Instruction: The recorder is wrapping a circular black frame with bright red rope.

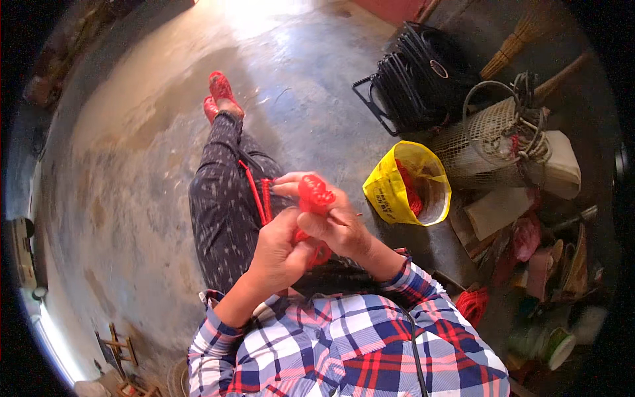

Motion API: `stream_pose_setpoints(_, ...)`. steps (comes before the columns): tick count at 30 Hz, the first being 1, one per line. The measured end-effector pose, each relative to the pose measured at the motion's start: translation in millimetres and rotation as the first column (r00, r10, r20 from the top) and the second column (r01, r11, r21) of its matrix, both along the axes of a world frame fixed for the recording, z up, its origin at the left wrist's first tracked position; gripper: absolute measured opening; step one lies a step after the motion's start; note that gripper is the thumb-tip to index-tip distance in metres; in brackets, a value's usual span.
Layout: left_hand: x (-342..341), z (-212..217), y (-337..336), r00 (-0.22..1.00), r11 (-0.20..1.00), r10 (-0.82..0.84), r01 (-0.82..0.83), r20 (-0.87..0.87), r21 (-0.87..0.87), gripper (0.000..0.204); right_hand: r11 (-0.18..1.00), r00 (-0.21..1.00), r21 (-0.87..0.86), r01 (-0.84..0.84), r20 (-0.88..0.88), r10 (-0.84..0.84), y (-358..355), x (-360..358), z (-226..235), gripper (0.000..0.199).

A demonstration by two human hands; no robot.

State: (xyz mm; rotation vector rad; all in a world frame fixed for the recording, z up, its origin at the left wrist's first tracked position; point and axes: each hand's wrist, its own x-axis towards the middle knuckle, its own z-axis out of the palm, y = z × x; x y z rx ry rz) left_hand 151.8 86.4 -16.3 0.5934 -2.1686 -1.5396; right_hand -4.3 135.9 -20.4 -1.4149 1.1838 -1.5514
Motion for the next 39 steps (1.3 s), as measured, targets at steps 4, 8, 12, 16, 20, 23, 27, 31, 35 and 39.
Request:
stream_pose_setpoints(4, 8.6, 17.4, -8.8, 0.97, 0.845, 0.137, -0.009, -0.2, 0.535, 0.03, 0.938, 0.888, 0.175, -0.299, 0.411, 0.206, 11.4, 7.8, -27.3, 0.071)
stream_pose_setpoints(8, 29.8, 24.8, -32.3, 0.814, 0.755, 0.468, -0.166, -0.344, 0.634, 0.035, 0.779, 0.683, 0.22, -0.588, 0.651, 0.332, 3.1, -18.1, -26.7, 0.059)
stream_pose_setpoints(12, 48.3, 14.9, -84.2, 0.893, 0.969, 0.246, -0.239, -0.377, 0.065, 0.04, 0.92, 0.735, 0.292, -0.26, 0.678, -0.008, -26.8, -44.9, -23.3, 0.042)
stream_pose_setpoints(16, 30.7, 12.6, -105.1, 0.938, 0.583, 0.345, -0.182, 0.038, -0.792, 0.026, 0.917, 0.979, 0.398, -0.018, 0.192, -0.064, -59.1, -46.3, -71.0, 0.024)
stream_pose_setpoints(20, 23.3, -24.1, -112.7, 0.812, 0.401, 0.534, -0.001, 0.233, -0.916, 0.013, 0.947, 0.947, 0.305, 0.098, -0.321, 0.005, -72.9, -19.6, -75.7, 0.041)
stream_pose_setpoints(23, 13.0, -47.4, -106.7, 0.791, 0.548, 0.531, -0.046, 0.304, -0.836, 0.015, 0.961, 0.894, 0.276, 0.029, -0.436, 0.099, -81.8, -11.4, -87.0, 0.051)
stream_pose_setpoints(27, 10.6, -47.8, -95.1, 0.816, 0.668, 0.513, -0.186, 0.265, -0.721, 0.013, 0.932, 0.833, 0.35, 0.1, -0.542, 0.114, -81.0, -9.2, -69.0, 0.043)
stream_pose_setpoints(31, 5.6, -54.1, -93.9, 0.888, 0.73, 0.447, -0.293, 0.107, -0.617, 0.026, 0.919, 0.987, 0.384, 0.085, -0.161, -0.024, -69.8, -35.1, -68.9, 0.043)
stream_pose_setpoints(35, 11.6, -52.7, -82.0, 0.871, 0.77, 0.488, -0.461, -0.058, -0.441, 0.023, 0.926, 0.975, 0.352, 0.132, 0.123, -0.186, -59.4, -42.8, -44.5, 0.032)
stream_pose_setpoints(39, 17.2, -55.8, -76.0, 0.903, 0.894, 0.429, -0.42, 0.028, -0.153, 0.028, 0.994, 0.775, 0.103, -0.044, 0.631, -0.031, -50.3, -85.2, -67.0, 0.034)
